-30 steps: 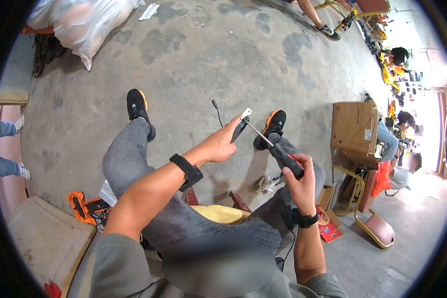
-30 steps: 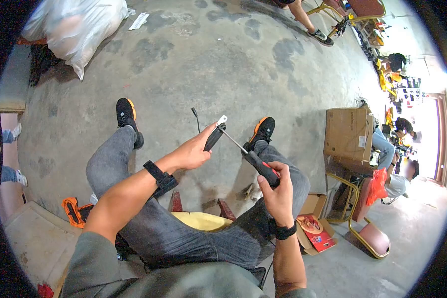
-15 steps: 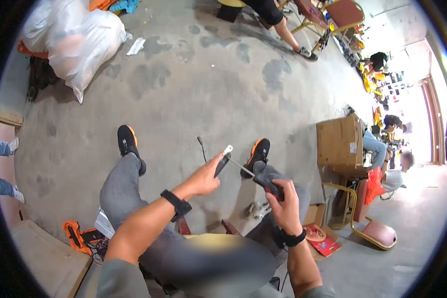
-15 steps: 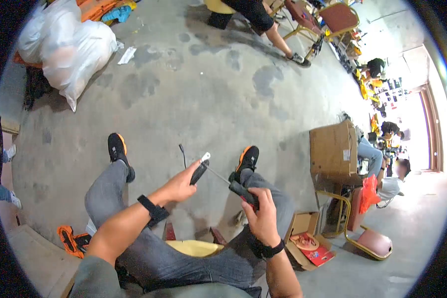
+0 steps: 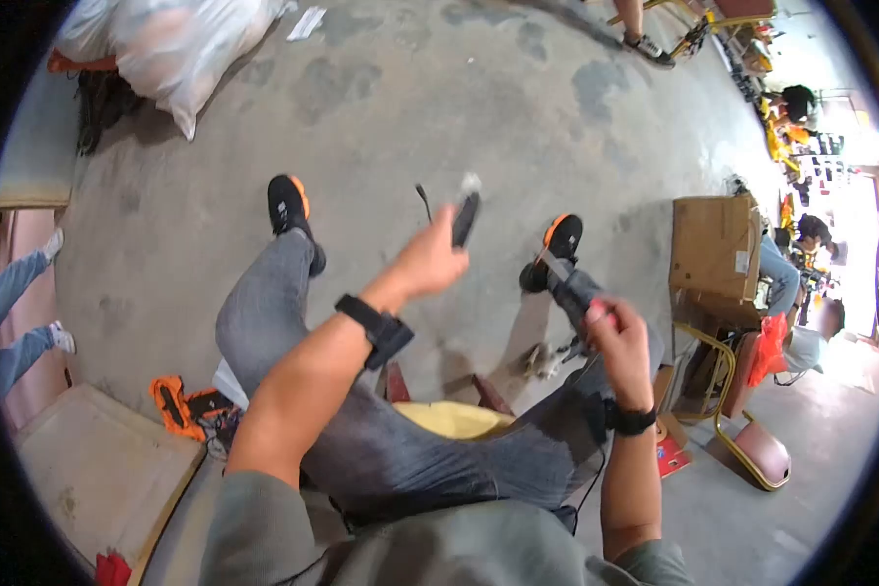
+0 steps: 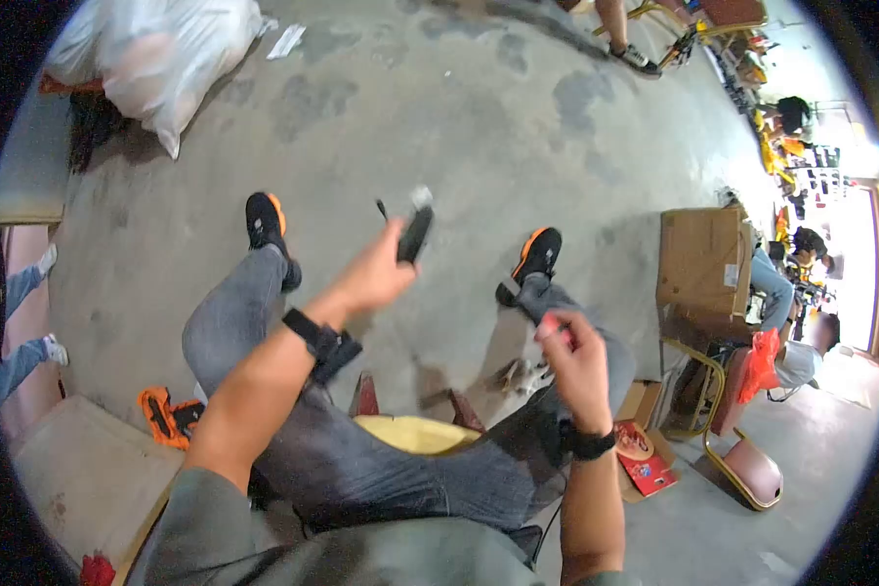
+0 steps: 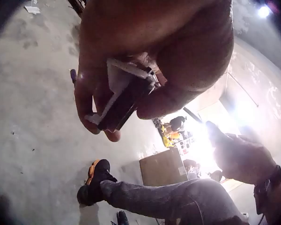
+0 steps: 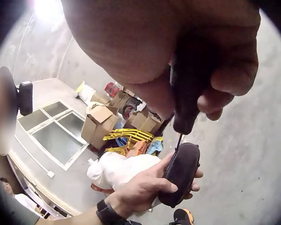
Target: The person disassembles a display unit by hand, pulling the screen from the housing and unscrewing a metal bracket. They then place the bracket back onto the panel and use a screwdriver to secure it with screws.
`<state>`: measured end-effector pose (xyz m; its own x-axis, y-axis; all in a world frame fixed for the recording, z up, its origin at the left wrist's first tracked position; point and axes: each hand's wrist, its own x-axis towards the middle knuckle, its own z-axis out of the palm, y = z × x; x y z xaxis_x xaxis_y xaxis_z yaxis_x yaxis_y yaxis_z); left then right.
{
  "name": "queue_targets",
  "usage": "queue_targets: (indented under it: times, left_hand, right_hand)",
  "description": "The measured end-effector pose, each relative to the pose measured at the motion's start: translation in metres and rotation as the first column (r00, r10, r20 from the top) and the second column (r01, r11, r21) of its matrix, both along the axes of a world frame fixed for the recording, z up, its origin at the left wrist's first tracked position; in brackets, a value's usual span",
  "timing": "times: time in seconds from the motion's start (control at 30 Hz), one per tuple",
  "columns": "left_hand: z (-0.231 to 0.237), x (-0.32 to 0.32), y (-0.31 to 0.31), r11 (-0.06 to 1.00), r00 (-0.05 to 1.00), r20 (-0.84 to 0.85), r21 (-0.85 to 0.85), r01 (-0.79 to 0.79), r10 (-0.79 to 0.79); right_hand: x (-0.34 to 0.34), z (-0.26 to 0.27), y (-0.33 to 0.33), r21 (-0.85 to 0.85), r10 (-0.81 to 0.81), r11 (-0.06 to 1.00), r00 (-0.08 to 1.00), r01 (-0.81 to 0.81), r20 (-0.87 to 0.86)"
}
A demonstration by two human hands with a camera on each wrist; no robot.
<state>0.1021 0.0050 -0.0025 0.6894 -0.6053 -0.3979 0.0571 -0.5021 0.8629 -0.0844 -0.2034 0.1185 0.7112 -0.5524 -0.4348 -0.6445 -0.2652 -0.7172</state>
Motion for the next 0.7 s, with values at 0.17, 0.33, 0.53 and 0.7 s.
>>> queue_targets:
  times: [0.17, 0.33, 0.53, 0.7]
  left_hand:
    - [0.003, 0.049, 0.036, 0.925, 0.944, -0.153, -0.206, -0.319, 0.292]
    - [0.023, 0.046, 0.042, 0.816, 0.815, -0.346, -0.189, -0.546, 0.465]
    - [0.026, 0.041, 0.048, 0.836, 0.845, -0.367, -0.244, -0.491, 0.389]
    - [0.017, 0.037, 0.051, 0.881, 0.843, -0.422, -0.176, -0.438, 0.335]
  right_hand:
    - [0.038, -0.056, -0.018, 0.058, 0.085, 0.995, 0.988, -0.078, -0.130]
    - [0.068, -0.170, -0.038, 0.001, 0.241, 0.968, 0.936, -0.249, -0.255]
    - [0.075, -0.292, -0.060, -0.089, 0.271, 0.938, 0.868, -0.335, -0.416]
    - [0.090, -0.336, -0.056, -0.079, 0.263, 0.939, 0.848, -0.334, -0.460]
